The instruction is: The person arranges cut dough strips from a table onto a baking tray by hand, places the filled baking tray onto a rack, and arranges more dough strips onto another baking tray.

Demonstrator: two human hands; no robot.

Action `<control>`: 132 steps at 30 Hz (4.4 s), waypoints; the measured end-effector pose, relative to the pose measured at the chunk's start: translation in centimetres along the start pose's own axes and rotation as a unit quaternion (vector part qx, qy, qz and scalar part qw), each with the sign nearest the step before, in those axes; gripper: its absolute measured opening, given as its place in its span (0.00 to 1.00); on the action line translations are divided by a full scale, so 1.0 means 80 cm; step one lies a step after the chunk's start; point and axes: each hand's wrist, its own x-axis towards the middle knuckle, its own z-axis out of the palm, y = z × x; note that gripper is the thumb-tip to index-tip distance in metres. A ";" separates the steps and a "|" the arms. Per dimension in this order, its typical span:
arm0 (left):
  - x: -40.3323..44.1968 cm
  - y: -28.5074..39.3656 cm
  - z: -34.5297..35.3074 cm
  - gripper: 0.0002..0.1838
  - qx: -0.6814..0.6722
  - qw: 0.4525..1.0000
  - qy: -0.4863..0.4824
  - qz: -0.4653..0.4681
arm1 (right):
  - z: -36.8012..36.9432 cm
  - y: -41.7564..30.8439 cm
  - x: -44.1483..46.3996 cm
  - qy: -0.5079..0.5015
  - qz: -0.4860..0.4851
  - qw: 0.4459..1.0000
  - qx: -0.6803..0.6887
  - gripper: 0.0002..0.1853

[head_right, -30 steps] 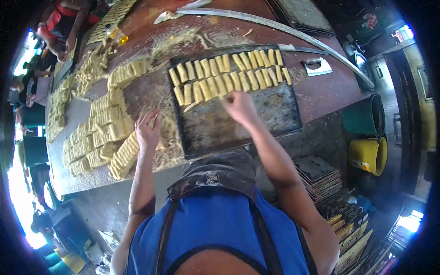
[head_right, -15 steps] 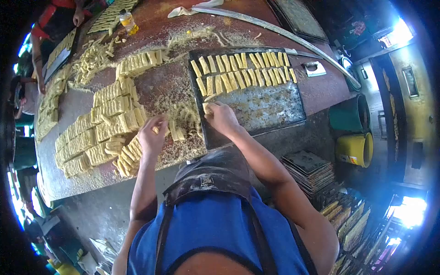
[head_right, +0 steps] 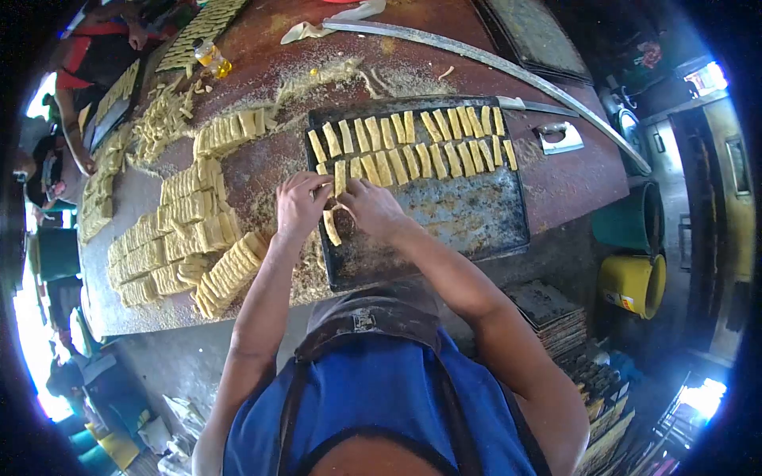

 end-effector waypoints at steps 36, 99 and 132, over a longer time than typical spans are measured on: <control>-0.065 -0.090 -0.079 0.12 0.021 0.998 -0.064 -0.011 | -0.085 -0.106 0.045 0.136 0.089 0.947 0.278 0.17; -0.111 0.026 -0.026 0.18 -0.069 0.991 -0.050 -0.105 | 0.025 -0.004 -0.032 0.023 0.144 0.965 0.216 0.13; -0.205 -0.123 -0.206 0.19 -0.142 0.986 0.007 -0.091 | 0.060 -0.063 -0.015 0.184 0.210 0.959 -0.047 0.15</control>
